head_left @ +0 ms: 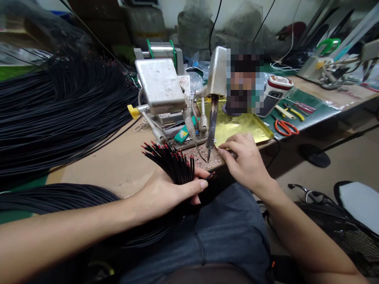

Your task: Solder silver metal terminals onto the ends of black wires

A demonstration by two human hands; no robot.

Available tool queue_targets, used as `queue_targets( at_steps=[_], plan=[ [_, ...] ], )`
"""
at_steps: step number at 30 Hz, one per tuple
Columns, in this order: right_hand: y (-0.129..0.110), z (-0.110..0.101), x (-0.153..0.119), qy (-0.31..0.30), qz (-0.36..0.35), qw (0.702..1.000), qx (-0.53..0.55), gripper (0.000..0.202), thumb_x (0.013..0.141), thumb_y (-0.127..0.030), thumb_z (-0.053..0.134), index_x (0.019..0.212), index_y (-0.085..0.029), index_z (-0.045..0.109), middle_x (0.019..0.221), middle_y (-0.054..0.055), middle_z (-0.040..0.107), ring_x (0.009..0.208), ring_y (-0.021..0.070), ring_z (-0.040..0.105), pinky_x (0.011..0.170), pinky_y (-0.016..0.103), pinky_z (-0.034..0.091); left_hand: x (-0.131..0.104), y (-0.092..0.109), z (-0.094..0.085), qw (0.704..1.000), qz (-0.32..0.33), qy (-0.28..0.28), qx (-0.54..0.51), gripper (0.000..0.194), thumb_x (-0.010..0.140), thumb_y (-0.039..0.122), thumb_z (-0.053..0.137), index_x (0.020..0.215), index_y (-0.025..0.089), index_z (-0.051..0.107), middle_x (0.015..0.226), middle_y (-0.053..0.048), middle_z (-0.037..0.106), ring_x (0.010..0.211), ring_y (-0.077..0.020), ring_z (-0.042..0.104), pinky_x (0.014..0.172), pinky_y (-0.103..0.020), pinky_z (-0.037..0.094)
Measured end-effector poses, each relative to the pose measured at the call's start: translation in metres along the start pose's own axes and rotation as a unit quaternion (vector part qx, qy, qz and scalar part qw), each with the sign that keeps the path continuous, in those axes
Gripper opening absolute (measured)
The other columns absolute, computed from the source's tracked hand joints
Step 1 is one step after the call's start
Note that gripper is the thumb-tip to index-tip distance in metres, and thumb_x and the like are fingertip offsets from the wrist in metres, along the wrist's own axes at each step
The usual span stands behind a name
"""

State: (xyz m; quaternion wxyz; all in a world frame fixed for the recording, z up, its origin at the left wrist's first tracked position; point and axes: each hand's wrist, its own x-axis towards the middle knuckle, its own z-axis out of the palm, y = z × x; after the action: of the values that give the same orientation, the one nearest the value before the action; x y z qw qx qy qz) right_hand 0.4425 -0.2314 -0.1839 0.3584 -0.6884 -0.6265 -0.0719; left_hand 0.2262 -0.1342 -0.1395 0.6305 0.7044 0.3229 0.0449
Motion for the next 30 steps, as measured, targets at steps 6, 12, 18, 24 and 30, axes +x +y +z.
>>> queue_targets(
  at_steps=[6, 12, 18, 24, 30],
  plan=[
    [0.0, -0.001, 0.002, 0.046, 0.031, 0.997, 0.048, 0.007, 0.093, -0.012, 0.07, 0.086, -0.013, 0.071, 0.089, 0.006, 0.067, 0.093, 0.023, 0.055, 0.086, 0.04, 0.043, 0.0, 0.001, 0.001, 1.0, -0.012, 0.001, -0.008, 0.042, 0.08, 0.044, 0.077, 0.107, 0.013, 0.073, 0.061, -0.001, 0.07, 0.059, -0.0141, 0.068, 0.06, -0.021, 0.054],
    [-0.02, -0.005, -0.004, 0.119, 0.163, 0.944, 0.26, 0.006, 0.095, -0.023, 0.071, 0.098, -0.018, 0.07, 0.092, 0.005, 0.072, 0.084, 0.0182, 0.068, 0.079, 0.036, 0.054, 0.0, -0.002, -0.002, 0.999, 0.001, -0.002, -0.034, 0.047, 0.082, 0.042, 0.079, 0.117, 0.011, 0.073, 0.062, -0.002, 0.07, 0.058, -0.0124, 0.066, 0.06, -0.019, 0.052],
    [-0.044, -0.007, -0.008, 0.001, 0.257, 0.854, 0.452, 0.022, 0.085, -0.029, 0.082, 0.093, -0.013, 0.071, 0.08, 0.004, 0.074, 0.069, 0.0141, 0.072, 0.069, 0.025, 0.062, 0.003, -0.004, -0.005, 0.998, 0.019, 0.003, -0.062, 0.05, 0.085, 0.041, 0.079, 0.123, 0.009, 0.072, 0.06, 0.0, 0.068, 0.057, -0.011, 0.064, 0.061, -0.018, 0.052],
    [-0.044, -0.003, -0.009, -0.033, 0.285, 0.808, 0.514, 0.025, 0.079, -0.029, 0.088, 0.092, -0.011, 0.076, 0.079, 0.006, 0.077, 0.07, 0.0137, 0.075, 0.069, 0.021, 0.063, 0.006, -0.002, -0.004, 0.995, 0.023, 0.013, -0.095, 0.05, 0.084, 0.04, 0.079, 0.119, 0.005, 0.069, 0.057, -0.001, 0.067, 0.054, -0.0131, 0.064, 0.06, -0.021, 0.054],
    [-0.048, 0.0, -0.011, -0.003, 0.31, 0.779, 0.545, 0.03, 0.073, -0.024, 0.092, 0.09, -0.012, 0.071, 0.077, 0.004, 0.074, 0.066, 0.0135, 0.073, 0.066, 0.022, 0.064, 0.005, -0.002, -0.006, 0.995, 0.026, 0.011, -0.097, 0.049, 0.087, 0.041, 0.077, 0.118, 0.005, 0.066, 0.057, -0.001, 0.067, 0.052, -0.0128, 0.065, 0.06, -0.02, 0.054]
  ],
)
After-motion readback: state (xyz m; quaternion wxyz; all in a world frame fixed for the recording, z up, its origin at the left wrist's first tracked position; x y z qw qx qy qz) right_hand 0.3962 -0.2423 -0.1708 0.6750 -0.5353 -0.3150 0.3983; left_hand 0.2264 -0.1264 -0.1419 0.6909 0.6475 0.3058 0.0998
